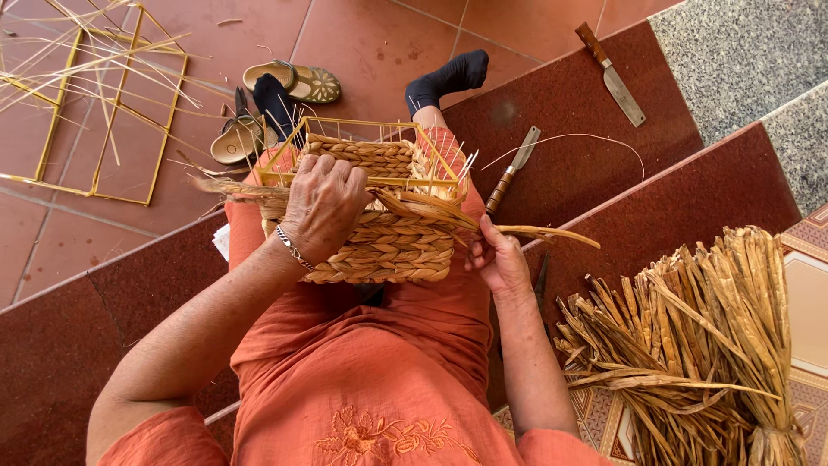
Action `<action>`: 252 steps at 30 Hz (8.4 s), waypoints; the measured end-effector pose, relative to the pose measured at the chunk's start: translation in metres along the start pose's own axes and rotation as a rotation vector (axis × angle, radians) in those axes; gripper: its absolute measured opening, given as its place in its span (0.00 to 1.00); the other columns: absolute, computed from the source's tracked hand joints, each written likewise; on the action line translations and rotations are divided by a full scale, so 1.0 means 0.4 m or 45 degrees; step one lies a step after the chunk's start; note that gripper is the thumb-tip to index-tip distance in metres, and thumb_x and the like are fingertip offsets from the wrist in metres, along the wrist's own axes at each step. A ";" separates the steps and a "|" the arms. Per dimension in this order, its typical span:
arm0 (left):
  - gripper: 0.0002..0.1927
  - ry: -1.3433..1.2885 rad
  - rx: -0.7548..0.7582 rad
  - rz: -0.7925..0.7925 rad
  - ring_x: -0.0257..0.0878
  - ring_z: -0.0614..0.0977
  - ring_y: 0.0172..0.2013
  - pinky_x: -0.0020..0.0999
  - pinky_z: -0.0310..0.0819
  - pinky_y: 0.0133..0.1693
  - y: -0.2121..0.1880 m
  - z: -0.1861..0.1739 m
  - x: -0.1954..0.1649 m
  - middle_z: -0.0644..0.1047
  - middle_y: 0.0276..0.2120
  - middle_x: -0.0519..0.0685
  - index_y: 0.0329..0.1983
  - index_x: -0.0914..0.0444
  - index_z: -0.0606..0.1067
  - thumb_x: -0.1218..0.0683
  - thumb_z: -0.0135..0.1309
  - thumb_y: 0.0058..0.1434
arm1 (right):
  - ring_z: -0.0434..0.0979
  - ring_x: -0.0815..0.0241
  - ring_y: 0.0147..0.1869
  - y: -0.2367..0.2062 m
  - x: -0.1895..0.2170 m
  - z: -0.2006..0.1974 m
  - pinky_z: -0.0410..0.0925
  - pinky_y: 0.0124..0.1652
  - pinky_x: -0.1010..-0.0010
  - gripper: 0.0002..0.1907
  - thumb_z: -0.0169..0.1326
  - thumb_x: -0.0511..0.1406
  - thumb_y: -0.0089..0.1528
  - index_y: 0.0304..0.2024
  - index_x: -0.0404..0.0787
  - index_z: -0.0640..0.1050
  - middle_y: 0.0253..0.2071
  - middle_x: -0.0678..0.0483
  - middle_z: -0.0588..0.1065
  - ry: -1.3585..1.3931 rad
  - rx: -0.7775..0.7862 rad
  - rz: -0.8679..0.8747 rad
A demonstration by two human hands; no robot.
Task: The person weaves a rectangular basket by hand, interlacing dried palm leaves through a bamboo frame. They repeatedly pull strands through the weave, trim excess material with scissors, and adjust the basket's shape while seated on the floor.
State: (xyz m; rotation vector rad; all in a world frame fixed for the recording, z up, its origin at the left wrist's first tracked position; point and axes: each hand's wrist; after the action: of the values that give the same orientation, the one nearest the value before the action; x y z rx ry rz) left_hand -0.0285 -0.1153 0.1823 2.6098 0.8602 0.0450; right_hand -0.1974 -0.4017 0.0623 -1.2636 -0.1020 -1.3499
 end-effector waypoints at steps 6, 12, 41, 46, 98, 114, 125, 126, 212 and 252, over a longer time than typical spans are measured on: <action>0.23 -0.082 0.802 -0.371 0.43 0.71 0.21 0.43 0.68 0.34 0.094 0.023 0.027 0.70 0.17 0.48 0.38 0.63 0.68 0.42 0.62 0.59 | 0.68 0.64 0.17 -0.023 -0.003 -0.027 0.68 0.24 0.64 0.18 0.60 0.47 0.64 0.28 0.42 0.77 0.17 0.57 0.72 0.043 0.004 0.124; 0.18 0.191 0.872 0.048 0.35 0.68 0.21 0.37 0.66 0.35 0.206 0.138 0.004 0.68 0.16 0.42 0.24 0.60 0.76 0.52 0.54 0.72 | 0.68 0.66 0.12 -0.072 0.025 -0.002 0.67 0.17 0.70 0.30 0.49 0.56 0.65 0.21 0.41 0.76 0.13 0.56 0.72 -0.129 0.228 0.245; 0.23 -1.156 0.726 -0.055 0.50 0.82 0.41 0.43 0.76 0.44 0.181 0.079 0.001 0.79 0.36 0.57 0.47 0.64 0.62 0.63 0.59 0.51 | 0.80 0.66 0.43 0.162 0.329 0.327 0.74 0.42 0.74 0.26 0.48 0.52 0.71 0.49 0.38 0.84 0.40 0.55 0.82 -1.331 0.959 -0.188; 0.15 -0.852 0.752 -0.142 0.56 0.81 0.38 0.50 0.72 0.42 0.161 0.040 -0.067 0.77 0.31 0.56 0.45 0.61 0.64 0.63 0.53 0.57 | 0.79 0.69 0.48 0.175 0.334 0.355 0.73 0.44 0.75 0.22 0.55 0.46 0.65 0.56 0.40 0.81 0.47 0.56 0.81 -1.301 1.076 -0.245; 0.21 -1.582 0.665 -0.516 0.32 0.75 0.28 0.29 0.73 0.31 0.214 0.150 -0.030 0.76 0.27 0.46 0.58 0.65 0.74 0.60 0.44 0.61 | 0.74 0.56 0.46 -0.107 0.260 0.344 0.69 0.46 0.61 0.12 0.66 0.33 0.57 0.43 0.40 0.83 0.43 0.56 0.75 -2.022 0.345 -1.996; 0.13 -0.674 0.748 -0.185 0.52 0.85 0.34 0.47 0.78 0.41 0.134 0.071 0.016 0.82 0.31 0.54 0.39 0.60 0.80 0.46 0.55 0.70 | 0.76 0.53 0.52 -0.123 0.241 0.353 0.69 0.55 0.59 0.07 0.60 0.28 0.63 0.43 0.35 0.77 0.46 0.51 0.76 -1.882 0.504 -2.055; 0.15 -1.140 0.484 -0.258 0.46 0.86 0.29 0.42 0.78 0.35 0.150 0.064 0.029 0.82 0.26 0.55 0.50 0.64 0.78 0.54 0.57 0.62 | 0.74 0.68 0.37 -0.022 0.345 0.409 0.70 0.37 0.73 0.08 0.53 0.26 0.64 0.42 0.38 0.70 0.34 0.56 0.74 -1.529 0.802 -0.792; 0.14 -1.133 0.489 -0.262 0.45 0.86 0.30 0.41 0.79 0.34 0.155 0.060 0.029 0.82 0.27 0.54 0.50 0.64 0.79 0.54 0.57 0.62 | 0.72 0.68 0.36 -0.014 0.345 0.415 0.69 0.36 0.74 0.07 0.52 0.25 0.64 0.42 0.38 0.69 0.33 0.56 0.73 -1.431 0.812 -0.681; 0.14 -0.781 0.411 -0.212 0.51 0.83 0.28 0.47 0.77 0.35 0.119 0.010 -0.017 0.81 0.24 0.53 0.36 0.58 0.82 0.43 0.60 0.61 | 0.72 0.60 0.29 -0.149 0.180 -0.028 0.65 0.31 0.60 0.14 0.59 0.44 0.64 0.27 0.46 0.83 0.23 0.58 0.77 -2.154 0.060 -1.434; 0.14 -0.952 0.180 0.106 0.52 0.83 0.39 0.44 0.77 0.38 0.096 -0.010 -0.060 0.81 0.43 0.53 0.49 0.63 0.79 0.64 0.55 0.59 | 0.73 0.52 0.43 -0.228 0.144 0.279 0.71 0.42 0.63 0.19 0.67 0.39 0.56 0.42 0.33 0.78 0.39 0.48 0.73 -1.912 0.222 -1.699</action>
State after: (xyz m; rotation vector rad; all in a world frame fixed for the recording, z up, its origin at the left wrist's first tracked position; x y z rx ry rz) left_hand -0.0267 -0.1561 0.2024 2.4666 0.4868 -0.9304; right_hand -0.1824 -0.3356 0.2019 -1.8435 -2.3460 -0.9401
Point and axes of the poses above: each hand's wrist, its own y-axis towards the middle knuckle, its own z-axis out of the palm, x = y × z
